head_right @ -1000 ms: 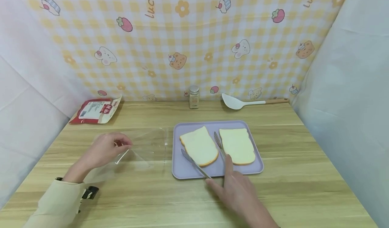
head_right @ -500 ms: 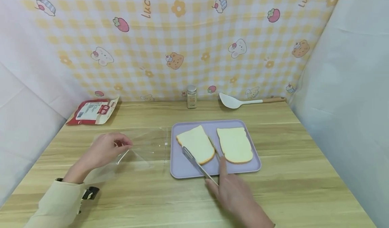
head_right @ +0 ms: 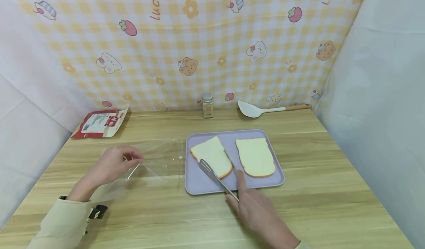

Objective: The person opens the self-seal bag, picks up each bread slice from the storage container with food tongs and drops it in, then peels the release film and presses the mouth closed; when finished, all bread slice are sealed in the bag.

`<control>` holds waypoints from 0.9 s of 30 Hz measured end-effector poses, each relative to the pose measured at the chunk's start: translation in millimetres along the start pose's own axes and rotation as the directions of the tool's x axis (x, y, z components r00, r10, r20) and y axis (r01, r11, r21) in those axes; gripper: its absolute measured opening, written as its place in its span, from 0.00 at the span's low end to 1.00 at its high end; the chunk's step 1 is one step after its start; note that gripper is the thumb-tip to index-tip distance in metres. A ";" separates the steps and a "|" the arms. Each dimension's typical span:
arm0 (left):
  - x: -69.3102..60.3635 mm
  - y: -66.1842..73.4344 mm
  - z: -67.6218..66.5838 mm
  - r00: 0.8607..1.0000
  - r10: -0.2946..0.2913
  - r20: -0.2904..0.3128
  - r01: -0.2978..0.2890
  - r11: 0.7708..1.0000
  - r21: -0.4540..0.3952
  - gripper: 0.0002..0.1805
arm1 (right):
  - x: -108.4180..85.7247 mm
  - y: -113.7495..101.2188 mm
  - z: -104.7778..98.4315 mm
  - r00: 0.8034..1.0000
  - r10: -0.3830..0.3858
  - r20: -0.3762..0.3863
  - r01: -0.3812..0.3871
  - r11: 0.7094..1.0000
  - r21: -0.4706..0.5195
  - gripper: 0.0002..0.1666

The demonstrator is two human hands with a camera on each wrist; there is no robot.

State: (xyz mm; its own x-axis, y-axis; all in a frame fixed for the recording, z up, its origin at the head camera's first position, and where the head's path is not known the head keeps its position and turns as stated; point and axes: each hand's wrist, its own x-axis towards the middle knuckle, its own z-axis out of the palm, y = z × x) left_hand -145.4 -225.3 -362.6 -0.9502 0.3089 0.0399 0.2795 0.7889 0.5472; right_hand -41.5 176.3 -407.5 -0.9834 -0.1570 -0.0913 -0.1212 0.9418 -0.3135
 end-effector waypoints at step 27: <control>-4.6 -4.2 -5.5 1.000 -0.024 -0.013 0.024 1.000 0.009 0.04 | 4.3 2.3 -3.0 1.000 -0.001 0.004 0.001 1.000 0.018 0.46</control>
State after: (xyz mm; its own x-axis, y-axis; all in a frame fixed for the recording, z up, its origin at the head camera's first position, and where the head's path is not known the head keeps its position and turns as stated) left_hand -142.9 -232.9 -360.5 -0.9584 0.2829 0.0376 0.2576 0.8011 0.5402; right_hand -46.4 178.7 -405.8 -0.9826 -0.1596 -0.0950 -0.1201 0.9361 -0.3306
